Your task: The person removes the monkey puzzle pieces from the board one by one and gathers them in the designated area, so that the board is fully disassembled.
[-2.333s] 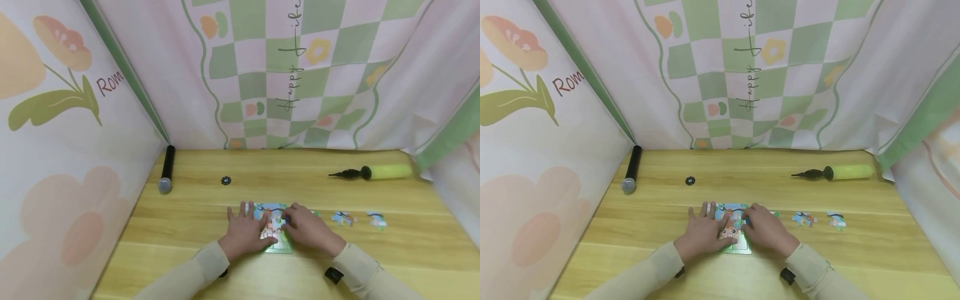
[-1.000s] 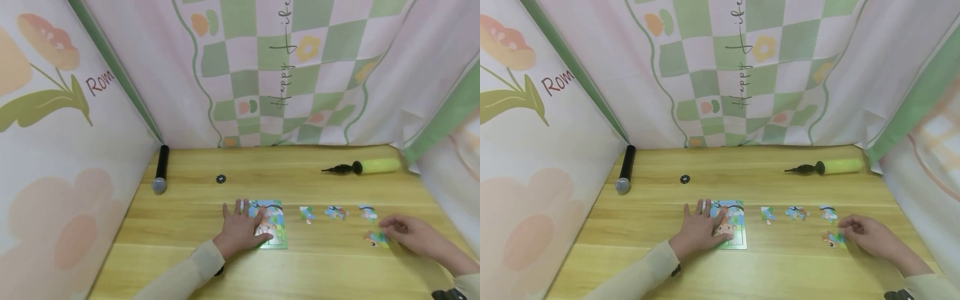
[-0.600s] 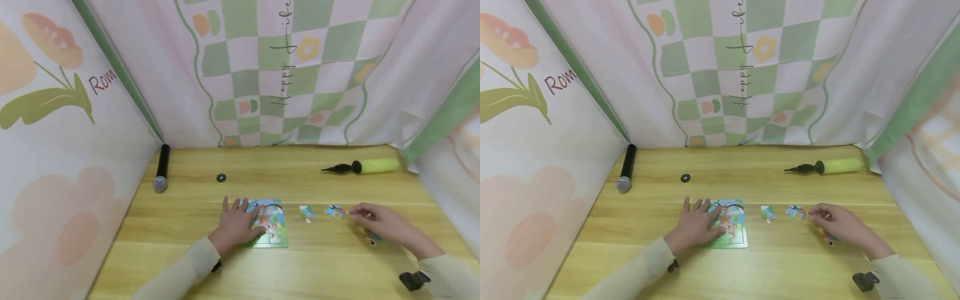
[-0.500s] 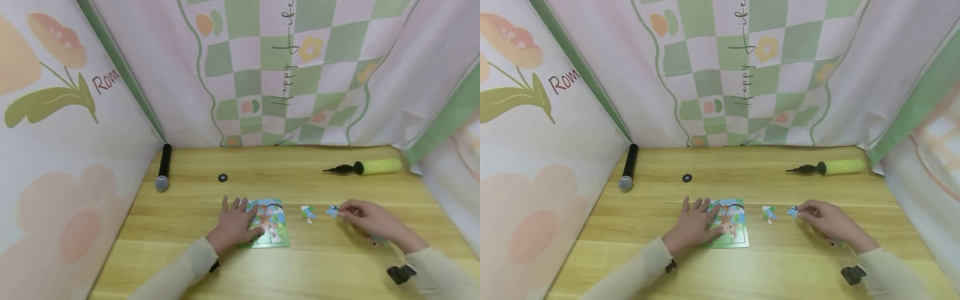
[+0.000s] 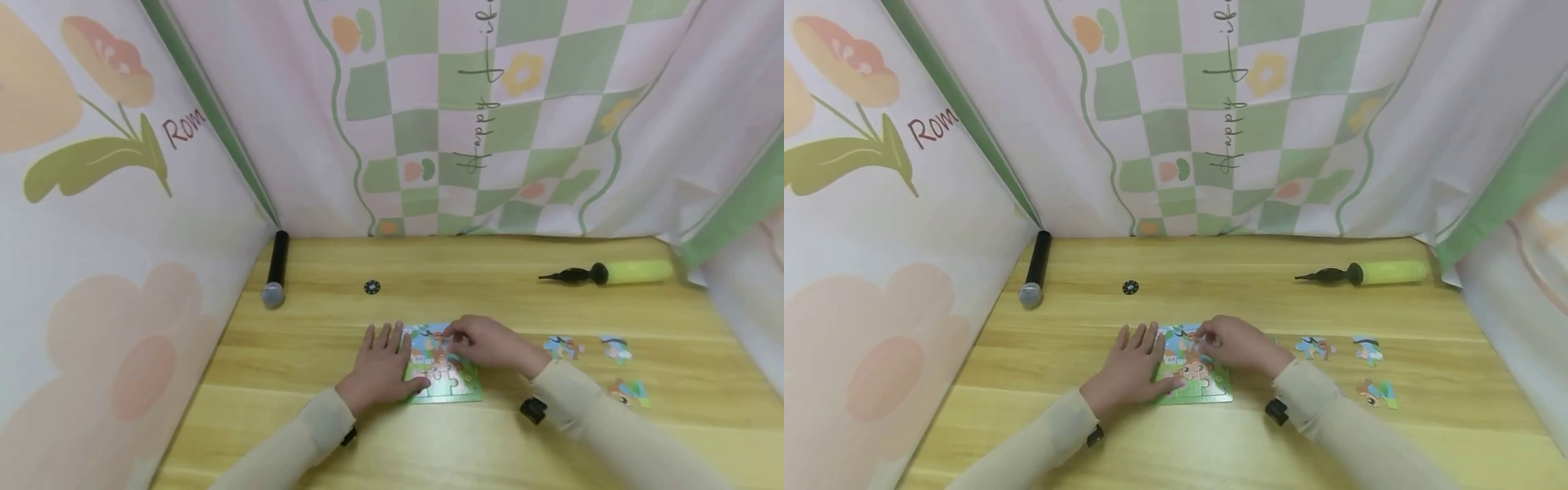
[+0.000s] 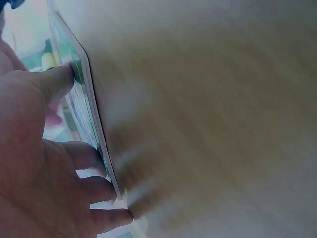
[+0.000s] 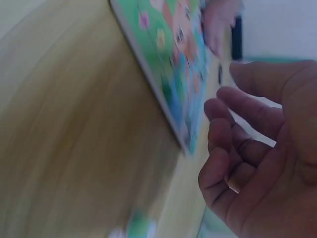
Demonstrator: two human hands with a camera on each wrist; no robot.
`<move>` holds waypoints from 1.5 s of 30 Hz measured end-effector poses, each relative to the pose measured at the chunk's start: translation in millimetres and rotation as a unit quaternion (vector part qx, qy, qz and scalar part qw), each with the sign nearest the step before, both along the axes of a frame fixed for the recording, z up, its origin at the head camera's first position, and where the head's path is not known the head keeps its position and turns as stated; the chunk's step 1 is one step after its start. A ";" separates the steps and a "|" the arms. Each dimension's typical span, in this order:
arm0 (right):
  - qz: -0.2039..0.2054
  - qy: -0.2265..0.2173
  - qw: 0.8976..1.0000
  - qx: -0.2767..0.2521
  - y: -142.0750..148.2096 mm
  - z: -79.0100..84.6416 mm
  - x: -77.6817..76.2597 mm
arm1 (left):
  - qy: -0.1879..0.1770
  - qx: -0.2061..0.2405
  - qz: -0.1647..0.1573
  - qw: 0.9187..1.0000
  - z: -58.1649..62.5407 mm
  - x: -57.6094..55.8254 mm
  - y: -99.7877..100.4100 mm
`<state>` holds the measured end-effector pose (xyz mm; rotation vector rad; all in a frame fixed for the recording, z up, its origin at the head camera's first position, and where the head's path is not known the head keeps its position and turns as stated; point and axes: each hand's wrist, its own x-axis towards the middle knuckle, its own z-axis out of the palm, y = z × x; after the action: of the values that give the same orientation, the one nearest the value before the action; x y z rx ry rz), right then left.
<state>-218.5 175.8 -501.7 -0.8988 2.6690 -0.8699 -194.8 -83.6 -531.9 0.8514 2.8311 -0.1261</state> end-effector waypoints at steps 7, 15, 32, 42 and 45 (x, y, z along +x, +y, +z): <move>0.031 0.014 0.999 0.033 -19.8 -8.6 1.2 | 0.006 0.004 0.001 1.000 -1.8 2.0 5.2; 0.033 0.011 0.999 0.018 -23.9 -7.2 2.8 | 0.041 -0.064 0.015 0.997 -3.3 3.3 13.0; -0.040 -0.106 0.991 -0.074 -34.5 -15.5 2.3 | 0.100 -0.161 -0.002 0.982 1.3 10.8 17.9; -0.073 -0.088 0.987 -0.117 -25.3 -1.0 10.8 | 0.088 -0.150 0.003 0.985 1.8 8.9 16.5; -0.078 -0.065 0.989 -0.111 -4.8 3.4 16.7 | 0.087 -0.144 0.003 0.986 2.1 9.1 16.3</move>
<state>-201.7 171.0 -498.3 -0.6569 2.5925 -1.2352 -185.7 -67.3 -529.8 0.8022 2.8697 -0.6216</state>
